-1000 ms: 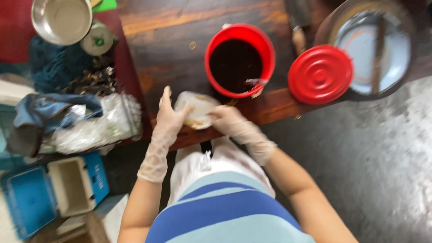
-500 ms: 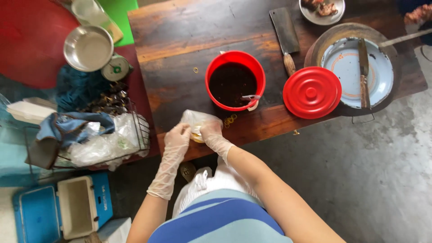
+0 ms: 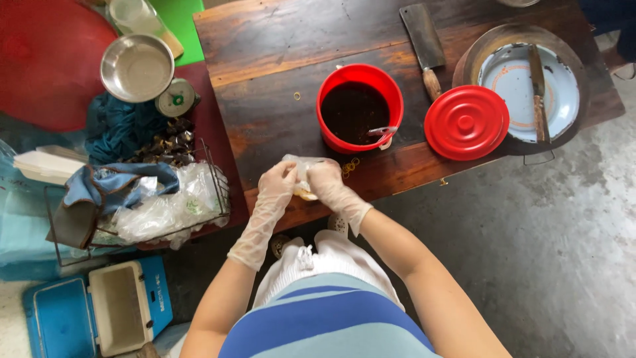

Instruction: The person wearing gloves cleans small dark items one at a time at a wooden table, dipping each into a red bucket of dark liquid and rubbing it by hand, occasionally ladling liquid over the items and wiping their gloves with a cloth, and placing cleaned items into a plastic bag.

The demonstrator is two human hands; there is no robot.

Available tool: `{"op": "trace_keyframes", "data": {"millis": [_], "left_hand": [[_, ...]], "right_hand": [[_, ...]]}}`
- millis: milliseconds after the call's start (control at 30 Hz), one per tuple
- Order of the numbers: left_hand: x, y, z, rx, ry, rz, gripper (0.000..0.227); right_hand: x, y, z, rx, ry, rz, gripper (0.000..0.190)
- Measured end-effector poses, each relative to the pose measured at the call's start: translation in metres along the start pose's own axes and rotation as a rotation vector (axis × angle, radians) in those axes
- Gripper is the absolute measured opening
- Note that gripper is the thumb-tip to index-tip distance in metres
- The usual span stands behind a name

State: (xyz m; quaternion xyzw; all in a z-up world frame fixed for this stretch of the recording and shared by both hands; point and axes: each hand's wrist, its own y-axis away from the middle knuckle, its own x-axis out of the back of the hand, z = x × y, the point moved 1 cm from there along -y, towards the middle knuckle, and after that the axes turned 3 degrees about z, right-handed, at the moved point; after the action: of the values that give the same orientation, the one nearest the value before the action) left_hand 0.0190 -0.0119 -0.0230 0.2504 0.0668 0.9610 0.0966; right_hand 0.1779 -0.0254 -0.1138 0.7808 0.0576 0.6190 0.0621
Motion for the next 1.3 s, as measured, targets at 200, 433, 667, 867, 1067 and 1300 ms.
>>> {"op": "trace_keyframes", "data": {"millis": [200, 433, 667, 867, 1067, 1300], "left_hand": [[0.015, -0.023, 0.014, -0.230, -0.112, 0.059, 0.021], [0.043, -0.044, 0.091, -0.037, 0.532, -0.379, 0.042], [0.035, -0.039, 0.113, 0.136, 0.583, -0.636, 0.037], [0.030, -0.041, 0.107, 0.060, 0.534, -0.393, 0.027], [0.028, -0.032, 0.114, 0.039, 0.516, -0.444, 0.025], [0.012, -0.029, 0.096, 0.122, 0.456, -0.369, 0.019]], "right_hand": [[0.053, 0.022, 0.031, -0.167, -0.852, -0.248, 0.028], [0.208, 0.054, 0.031, 0.079, -1.233, -0.211, 0.032], [0.227, 0.059, 0.031, 0.060, -1.301, -0.190, 0.037], [0.221, 0.059, 0.032, -0.108, -1.536, -0.083, 0.026], [0.211, 0.049, 0.039, -0.101, -1.325, 0.051, 0.018], [0.195, 0.045, 0.047, -0.095, -1.285, 0.093, 0.027]]}}
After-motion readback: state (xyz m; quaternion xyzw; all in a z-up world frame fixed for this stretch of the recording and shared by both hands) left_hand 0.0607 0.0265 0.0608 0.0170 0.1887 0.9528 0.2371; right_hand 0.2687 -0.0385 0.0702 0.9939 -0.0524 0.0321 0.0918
